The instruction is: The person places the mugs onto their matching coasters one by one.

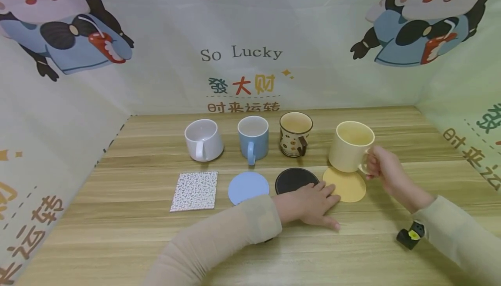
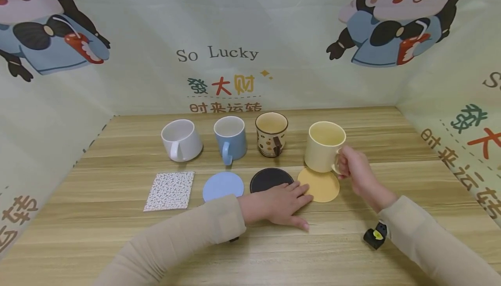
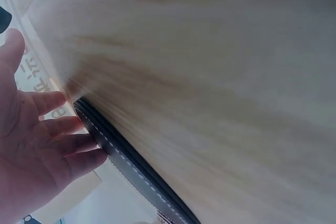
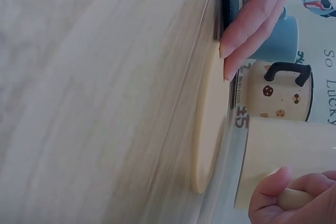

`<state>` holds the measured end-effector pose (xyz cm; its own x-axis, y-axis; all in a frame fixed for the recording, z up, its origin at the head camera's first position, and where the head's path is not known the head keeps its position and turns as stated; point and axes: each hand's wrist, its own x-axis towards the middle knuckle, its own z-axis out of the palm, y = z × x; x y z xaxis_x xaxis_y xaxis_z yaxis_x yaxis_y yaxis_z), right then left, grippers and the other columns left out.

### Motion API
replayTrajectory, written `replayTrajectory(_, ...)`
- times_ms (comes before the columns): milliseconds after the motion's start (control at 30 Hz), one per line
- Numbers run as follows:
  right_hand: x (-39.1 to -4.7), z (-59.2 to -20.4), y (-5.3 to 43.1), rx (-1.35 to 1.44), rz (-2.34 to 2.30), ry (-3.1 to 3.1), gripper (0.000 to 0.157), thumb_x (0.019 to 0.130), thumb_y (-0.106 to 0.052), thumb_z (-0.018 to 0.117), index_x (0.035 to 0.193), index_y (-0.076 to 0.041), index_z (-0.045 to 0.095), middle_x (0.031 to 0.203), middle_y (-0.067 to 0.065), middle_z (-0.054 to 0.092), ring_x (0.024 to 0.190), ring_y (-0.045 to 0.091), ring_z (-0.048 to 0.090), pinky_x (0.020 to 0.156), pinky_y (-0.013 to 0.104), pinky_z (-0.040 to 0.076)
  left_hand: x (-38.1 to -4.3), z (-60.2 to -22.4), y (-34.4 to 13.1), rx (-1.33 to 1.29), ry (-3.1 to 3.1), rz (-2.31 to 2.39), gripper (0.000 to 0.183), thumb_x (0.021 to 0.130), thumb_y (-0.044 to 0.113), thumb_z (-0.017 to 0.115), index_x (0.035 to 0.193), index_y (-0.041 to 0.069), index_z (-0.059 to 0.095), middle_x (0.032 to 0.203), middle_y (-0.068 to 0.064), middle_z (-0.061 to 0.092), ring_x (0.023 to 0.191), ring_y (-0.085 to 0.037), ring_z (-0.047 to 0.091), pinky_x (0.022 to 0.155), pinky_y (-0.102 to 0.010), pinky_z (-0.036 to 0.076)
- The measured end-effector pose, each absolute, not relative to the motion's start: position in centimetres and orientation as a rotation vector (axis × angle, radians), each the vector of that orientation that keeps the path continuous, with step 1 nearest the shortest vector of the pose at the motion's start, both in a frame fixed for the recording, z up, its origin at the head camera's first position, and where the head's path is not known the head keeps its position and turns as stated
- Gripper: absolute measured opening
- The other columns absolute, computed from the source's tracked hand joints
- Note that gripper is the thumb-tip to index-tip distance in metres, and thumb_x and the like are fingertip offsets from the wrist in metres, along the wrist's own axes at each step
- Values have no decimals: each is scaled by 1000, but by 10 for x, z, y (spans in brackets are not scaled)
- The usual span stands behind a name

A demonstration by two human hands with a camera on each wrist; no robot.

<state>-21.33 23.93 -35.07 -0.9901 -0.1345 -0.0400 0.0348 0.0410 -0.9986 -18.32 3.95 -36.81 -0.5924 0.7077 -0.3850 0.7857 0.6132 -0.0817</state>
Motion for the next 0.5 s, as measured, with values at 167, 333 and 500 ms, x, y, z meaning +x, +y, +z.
replayTrajectory(167, -208, -351, 238, -128, -2101, 2164, 38, 90, -9, 26, 54, -19, 32, 46, -10, 30, 43, 14, 23, 50, 27, 37, -184, -369, 39, 1223, 2535, -346, 76, 85, 69, 32, 146, 24, 22, 153, -1, 14, 140, -20, 15, 111, -33, 21)
replayTrajectory(333, -203, -353, 238, -142, -2053, 2199, 37, 91, -9, 26, 55, -19, 32, 48, -9, 30, 44, 13, 26, 52, 29, 38, -185, -370, 38, 1251, 2548, -344, 75, 85, 68, 31, 145, 24, 24, 153, -1, 17, 139, -20, 17, 111, -35, 21)
replayTrajectory(500, -199, -354, 237, -153, -2055, 2198, 37, 91, -9, 26, 56, -18, 32, 48, -8, 31, 43, 13, 29, 52, 30, 40, -184, -370, 36, 1257, 2555, -370, 75, 86, 68, 29, 146, 24, 23, 153, -2, 16, 140, -19, 16, 112, -36, 19)
